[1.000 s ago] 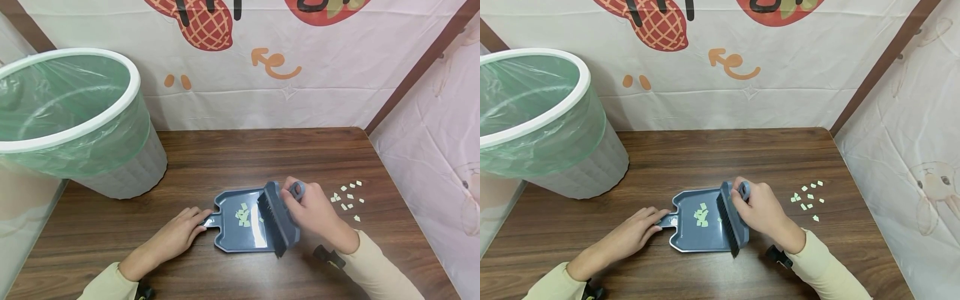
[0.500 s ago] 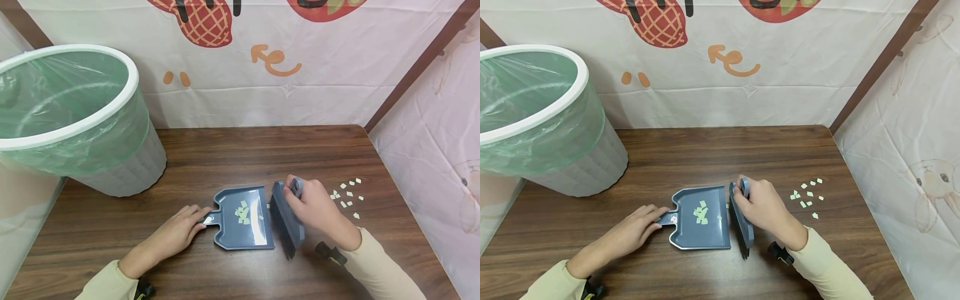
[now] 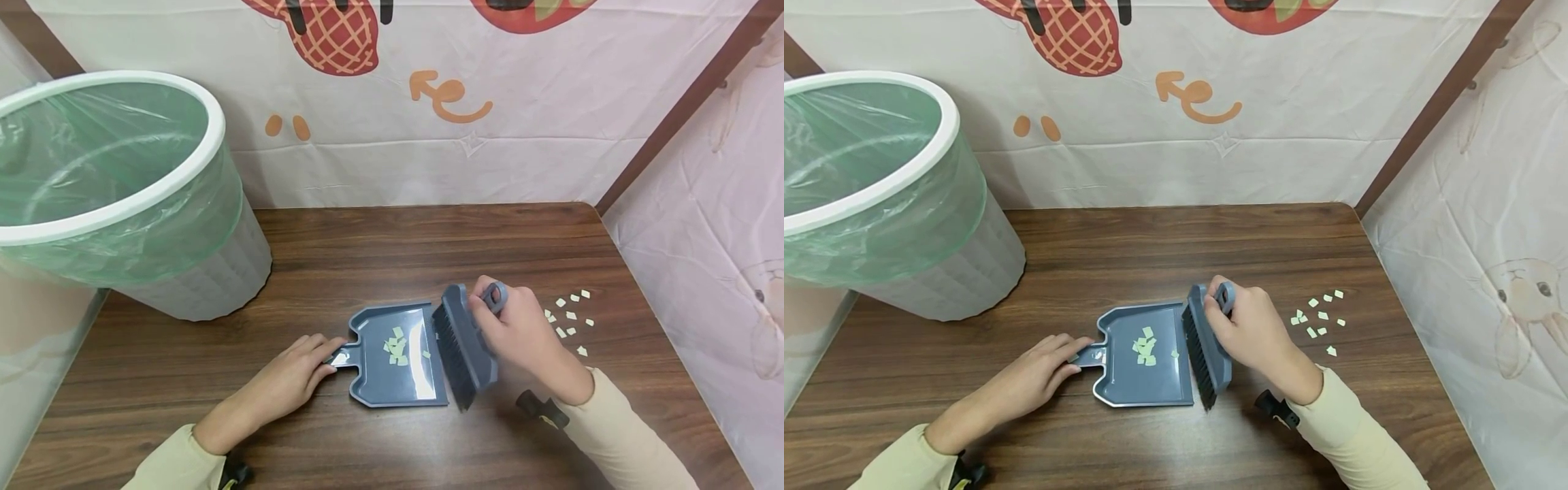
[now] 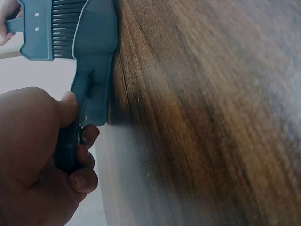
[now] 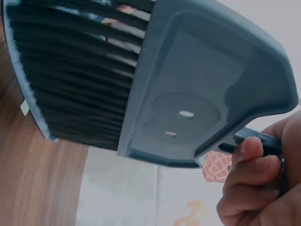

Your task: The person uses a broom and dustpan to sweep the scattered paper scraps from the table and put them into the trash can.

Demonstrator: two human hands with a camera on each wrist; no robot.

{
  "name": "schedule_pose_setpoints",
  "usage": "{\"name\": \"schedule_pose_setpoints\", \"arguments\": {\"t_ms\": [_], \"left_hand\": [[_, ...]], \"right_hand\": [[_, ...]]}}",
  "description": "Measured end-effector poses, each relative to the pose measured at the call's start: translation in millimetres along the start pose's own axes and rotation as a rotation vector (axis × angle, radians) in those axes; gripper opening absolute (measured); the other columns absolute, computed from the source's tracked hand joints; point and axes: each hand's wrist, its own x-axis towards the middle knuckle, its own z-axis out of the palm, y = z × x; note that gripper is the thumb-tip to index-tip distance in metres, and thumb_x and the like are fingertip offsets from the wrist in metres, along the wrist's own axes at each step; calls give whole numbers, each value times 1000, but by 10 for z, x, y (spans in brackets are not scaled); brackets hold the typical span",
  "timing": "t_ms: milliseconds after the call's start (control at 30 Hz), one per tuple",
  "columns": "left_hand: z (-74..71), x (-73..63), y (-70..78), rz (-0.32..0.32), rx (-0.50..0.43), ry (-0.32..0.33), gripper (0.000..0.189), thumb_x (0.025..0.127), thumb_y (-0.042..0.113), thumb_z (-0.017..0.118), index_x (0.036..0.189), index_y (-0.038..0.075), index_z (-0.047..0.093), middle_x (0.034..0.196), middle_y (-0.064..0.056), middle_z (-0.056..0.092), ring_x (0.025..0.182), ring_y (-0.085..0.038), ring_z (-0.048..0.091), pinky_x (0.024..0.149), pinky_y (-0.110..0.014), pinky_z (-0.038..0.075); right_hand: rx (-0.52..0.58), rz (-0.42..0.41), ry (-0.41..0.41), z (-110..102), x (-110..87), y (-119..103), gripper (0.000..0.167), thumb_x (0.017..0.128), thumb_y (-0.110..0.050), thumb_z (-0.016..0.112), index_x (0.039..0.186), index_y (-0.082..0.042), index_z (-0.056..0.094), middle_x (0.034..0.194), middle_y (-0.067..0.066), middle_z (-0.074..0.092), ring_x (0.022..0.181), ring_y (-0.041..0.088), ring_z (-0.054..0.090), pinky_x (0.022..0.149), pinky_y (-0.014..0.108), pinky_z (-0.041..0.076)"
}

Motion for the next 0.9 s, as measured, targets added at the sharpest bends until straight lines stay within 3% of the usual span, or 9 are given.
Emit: {"name": "schedule_pose_setpoints", "arguments": {"t_ms": [167, 467, 733, 900], "left_hand": [[-2, 5, -7, -15, -7, -16, 40, 101, 16, 65, 140, 7, 59, 109, 3, 61, 101, -13, 56, 87, -39, 51], [28, -2, -24, -25, -6, -21, 40, 102, 16, 63, 141, 7, 58, 112, 3, 61, 103, -13, 56, 88, -40, 51], [50, -28, -69, 28, 21, 56, 38, 100, 13, 65, 137, 4, 60, 110, 1, 60, 99, -13, 54, 86, -37, 50], [27, -40, -81, 28, 22, 63, 38, 101, 13, 64, 138, 5, 60, 110, 2, 60, 99, -12, 54, 85, -37, 50]], "right_hand": [[-84, 16, -34, -15, 17, 5, 22, 93, -5, 60, 76, -18, 58, 54, -14, 41, 48, 5, 43, 46, 26, 36], [-82, 9, -64, 44, 25, -1, 20, 94, -4, 59, 77, -16, 60, 55, -13, 42, 50, 5, 42, 47, 26, 36], [-138, -1, -37, 35, 13, 9, 18, 93, -6, 60, 79, -18, 60, 56, -13, 43, 51, 5, 43, 48, 26, 36], [-189, -21, -41, 50, 17, 3, 17, 92, -7, 60, 79, -18, 59, 53, -14, 38, 49, 5, 40, 47, 26, 35]]}}
